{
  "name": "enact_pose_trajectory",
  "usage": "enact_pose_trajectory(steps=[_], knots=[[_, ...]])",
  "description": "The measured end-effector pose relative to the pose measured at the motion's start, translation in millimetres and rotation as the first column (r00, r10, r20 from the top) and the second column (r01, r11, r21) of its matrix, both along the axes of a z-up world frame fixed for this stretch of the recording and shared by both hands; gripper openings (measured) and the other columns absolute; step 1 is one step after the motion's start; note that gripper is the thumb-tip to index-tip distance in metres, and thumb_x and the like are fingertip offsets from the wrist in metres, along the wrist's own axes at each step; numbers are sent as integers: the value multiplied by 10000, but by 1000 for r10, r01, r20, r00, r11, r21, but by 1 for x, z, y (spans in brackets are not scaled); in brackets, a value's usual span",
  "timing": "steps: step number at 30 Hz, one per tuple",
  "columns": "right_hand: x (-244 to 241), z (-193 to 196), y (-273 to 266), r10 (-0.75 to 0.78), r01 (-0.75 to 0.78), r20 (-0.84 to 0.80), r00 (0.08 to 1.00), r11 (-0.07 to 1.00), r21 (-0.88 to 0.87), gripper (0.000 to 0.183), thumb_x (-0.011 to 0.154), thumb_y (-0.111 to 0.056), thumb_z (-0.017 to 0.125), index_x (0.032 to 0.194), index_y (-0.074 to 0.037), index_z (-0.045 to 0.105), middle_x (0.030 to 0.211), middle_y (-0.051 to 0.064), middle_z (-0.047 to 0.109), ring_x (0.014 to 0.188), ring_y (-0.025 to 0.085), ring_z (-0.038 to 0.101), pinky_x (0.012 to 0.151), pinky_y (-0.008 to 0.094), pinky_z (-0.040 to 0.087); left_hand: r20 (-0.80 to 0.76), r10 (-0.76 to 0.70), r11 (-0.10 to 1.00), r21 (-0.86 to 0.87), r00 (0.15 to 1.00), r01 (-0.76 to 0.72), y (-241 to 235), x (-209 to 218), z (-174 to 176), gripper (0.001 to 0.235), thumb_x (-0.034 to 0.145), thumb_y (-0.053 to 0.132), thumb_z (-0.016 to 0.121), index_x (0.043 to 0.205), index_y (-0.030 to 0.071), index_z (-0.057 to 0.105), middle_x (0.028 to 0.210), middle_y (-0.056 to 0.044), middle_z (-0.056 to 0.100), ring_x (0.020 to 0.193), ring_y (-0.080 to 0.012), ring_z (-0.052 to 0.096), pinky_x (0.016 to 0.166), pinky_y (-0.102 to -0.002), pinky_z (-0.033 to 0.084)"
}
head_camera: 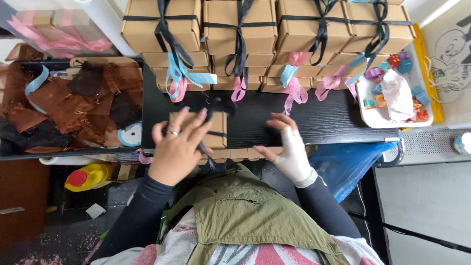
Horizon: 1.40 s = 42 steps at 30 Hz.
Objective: Packing small decorative items and paper filler into gift boxes and tying them with ribbons.
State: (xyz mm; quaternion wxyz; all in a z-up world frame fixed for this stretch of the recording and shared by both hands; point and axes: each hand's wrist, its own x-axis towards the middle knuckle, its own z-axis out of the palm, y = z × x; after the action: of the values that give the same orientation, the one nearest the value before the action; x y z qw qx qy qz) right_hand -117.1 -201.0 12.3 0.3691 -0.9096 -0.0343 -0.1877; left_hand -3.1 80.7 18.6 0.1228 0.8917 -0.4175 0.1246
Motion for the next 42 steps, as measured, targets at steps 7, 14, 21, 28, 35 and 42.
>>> enact_pose_trajectory(steps=[7, 14, 21, 28, 35, 42], knots=[[-4, -17, -10, -120, 122, -34, 992, 990, 71, 559, 825, -195, 843, 1285, -40, 566, 1401, 147, 561, 1209, 292, 611, 998, 373, 487, 24, 52, 986, -157, 998, -48, 4, 44, -22, 554, 844, 350, 814, 1358, 190, 682, 1516, 19, 581, 1337, -243, 493, 1053, -519, 335], [0, -21, -12, -174, 172, -1, 985, 976, 132, 302, 902, -118, 771, 1158, -26, 638, 1258, 110, 670, 1093, 232, 653, 936, 328, 504, 103, 110, 973, -214, 989, -87, -2, 59, -26, 531, 827, 340, 836, 1329, 223, 706, 1452, -10, 604, 1296, -280, 514, 1099, -550, 311], [-6, -33, -19, -207, 230, -106, 973, 921, 314, 192, 951, -90, 727, 1133, -37, 693, 1097, 66, 682, 918, 168, 650, 859, 288, 531, 98, 148, 941, -320, 984, -109, 12, 27, -1, 588, 792, 334, 869, 1326, 180, 678, 1327, -45, 598, 1295, -297, 532, 1133, -582, 241], [-9, -19, -19, -147, 154, -53, 988, 971, 183, 191, 931, -51, 733, 1115, -15, 696, 1092, 72, 689, 973, 148, 640, 897, 294, 515, 129, 78, 794, -608, 989, 17, 34, -31, -82, 269, 907, 99, 813, 1146, 120, 692, 1057, -45, 570, 1050, -249, 582, 976, -432, 460], [-55, -70, -44, -230, 196, 1, 973, 832, 519, 104, 1033, -44, 614, 977, -18, 696, 968, 51, 664, 819, 111, 582, 787, 260, 466, -376, 12, 914, -372, 926, -163, 9, -72, -186, 149, 960, 145, 724, 1108, 135, 719, 1096, -39, 711, 971, -230, 686, 852, -378, 540], [-98, -185, -79, -399, 393, 9, 917, 906, 160, 148, 927, -94, 696, 795, -28, 695, 722, 74, 616, 614, 215, 594, 591, 326, 445, -504, 365, 930, 236, 783, -282, -22, -68, -306, 661, 897, 385, 666, 1519, 282, 467, 1598, -129, 352, 1459, -359, 313, 1162, -541, 273]])
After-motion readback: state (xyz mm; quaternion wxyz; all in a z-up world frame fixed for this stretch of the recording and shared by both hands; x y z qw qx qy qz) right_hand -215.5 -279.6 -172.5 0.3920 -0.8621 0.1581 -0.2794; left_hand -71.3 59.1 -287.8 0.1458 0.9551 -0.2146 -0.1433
